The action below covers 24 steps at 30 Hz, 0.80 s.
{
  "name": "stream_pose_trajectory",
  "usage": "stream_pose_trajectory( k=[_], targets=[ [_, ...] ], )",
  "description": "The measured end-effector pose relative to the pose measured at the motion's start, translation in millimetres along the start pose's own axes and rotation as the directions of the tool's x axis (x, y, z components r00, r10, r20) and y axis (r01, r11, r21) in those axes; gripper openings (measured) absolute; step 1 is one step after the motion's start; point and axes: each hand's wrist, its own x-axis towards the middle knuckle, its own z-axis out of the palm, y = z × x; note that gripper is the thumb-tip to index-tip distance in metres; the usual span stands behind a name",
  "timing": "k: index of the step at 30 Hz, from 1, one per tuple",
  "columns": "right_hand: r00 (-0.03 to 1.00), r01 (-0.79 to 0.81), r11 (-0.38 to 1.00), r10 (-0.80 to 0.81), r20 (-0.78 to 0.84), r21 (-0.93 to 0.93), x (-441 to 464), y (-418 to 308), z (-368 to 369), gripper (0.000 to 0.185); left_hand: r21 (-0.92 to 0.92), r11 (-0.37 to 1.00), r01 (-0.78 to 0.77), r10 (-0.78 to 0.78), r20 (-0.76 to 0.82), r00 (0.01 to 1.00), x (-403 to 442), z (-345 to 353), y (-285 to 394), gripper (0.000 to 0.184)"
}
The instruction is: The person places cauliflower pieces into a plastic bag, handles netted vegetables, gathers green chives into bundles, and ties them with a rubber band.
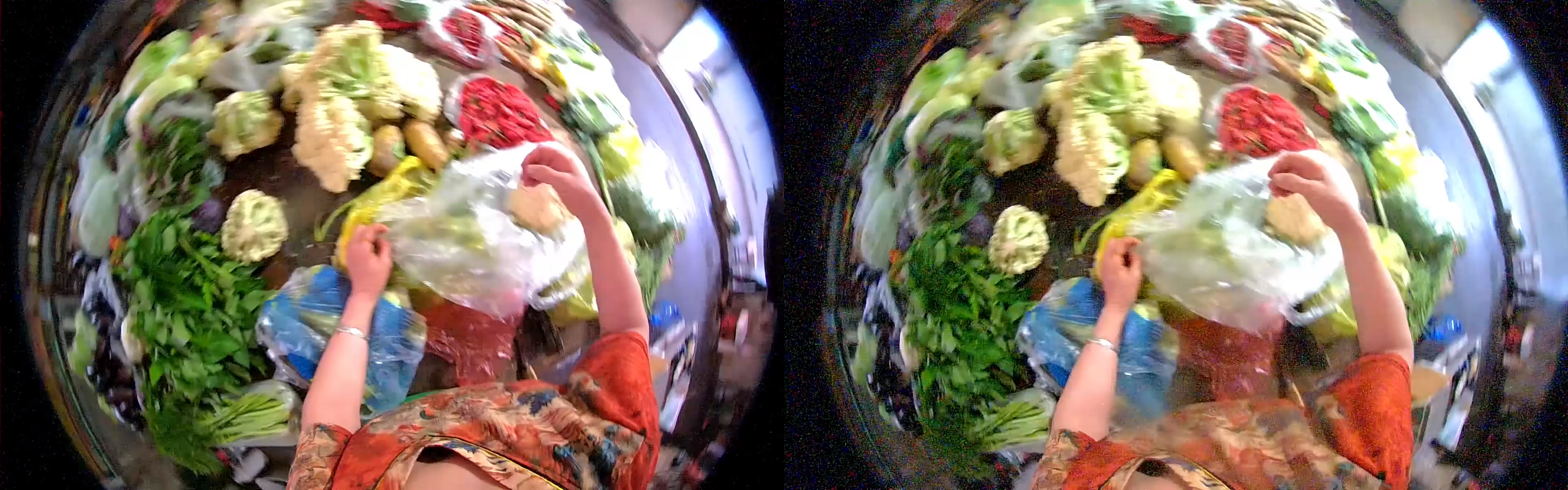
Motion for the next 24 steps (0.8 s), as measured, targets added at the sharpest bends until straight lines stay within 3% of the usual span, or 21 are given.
stream_pose_trajectory(
  k=[2,5,7,11,13,15,17,18,19,22,24],
  targets=[
    [0.996,-0.093,0.996,0.093,0.004,0.017,-27,27,-9,0.016,0.053,0.998,-0.026,0.024,0.028,0.999,-3,4,-16,0.021],
    [0.948,-0.305,0.903,0.318,-0.006,-0.303,-52,81,-2,0.018,-0.011,0.999,0.036,-0.036,0.049,0.998,-2,1,-5,0.021],
    [0.984,-0.119,0.806,0.172,0.036,-0.58,-64,84,12,0.017,-0.028,0.999,0.037,-0.036,0.058,0.998,-2,2,-9,0.021],
    [0.961,-0.277,0.782,0.217,-0.173,-0.559,-55,75,18,0.021,-0.025,1.0,0.012,-0.011,0.043,0.999,-2,4,-10,0.021],
    [0.935,-0.095,0.665,-0.196,-0.296,-0.741,-52,71,16,0.029,-0.013,0.998,0.065,-0.064,0.087,0.994,-3,-1,-2,0.019],
    [0.947,-0.129,0.635,-0.149,-0.285,-0.761,-43,60,11,0.037,0.002,0.993,0.121,-0.12,0.122,0.985,-2,-2,-3,0.018],
    [0.934,-0.073,0.433,-0.287,-0.214,-0.899,-30,50,7,0.045,-0.015,0.998,0.068,-0.066,0.111,0.992,-4,0,-13,0.019],
    [0.956,-0.129,0.336,-0.208,-0.207,-0.933,-22,42,4,0.052,-0.014,0.997,0.069,-0.067,0.11,0.992,-4,-1,-10,0.019],
    [0.956,-0.127,0.337,-0.209,-0.206,-0.933,-16,41,-2,0.052,-0.021,0.995,0.095,-0.091,0.126,0.988,-3,-3,-5,0.02],
    [0.978,-0.088,0.211,-0.165,-0.124,-0.974,3,43,-19,0.084,-0.016,0.998,0.062,-0.06,0.096,0.994,-3,-1,-4,0.02],
    [0.991,-0.075,0.242,-0.087,-0.099,-0.967,15,38,-24,0.086,-0.004,1.0,0.005,-0.005,0.048,0.999,-2,0,-7,0.021]
  ],
)
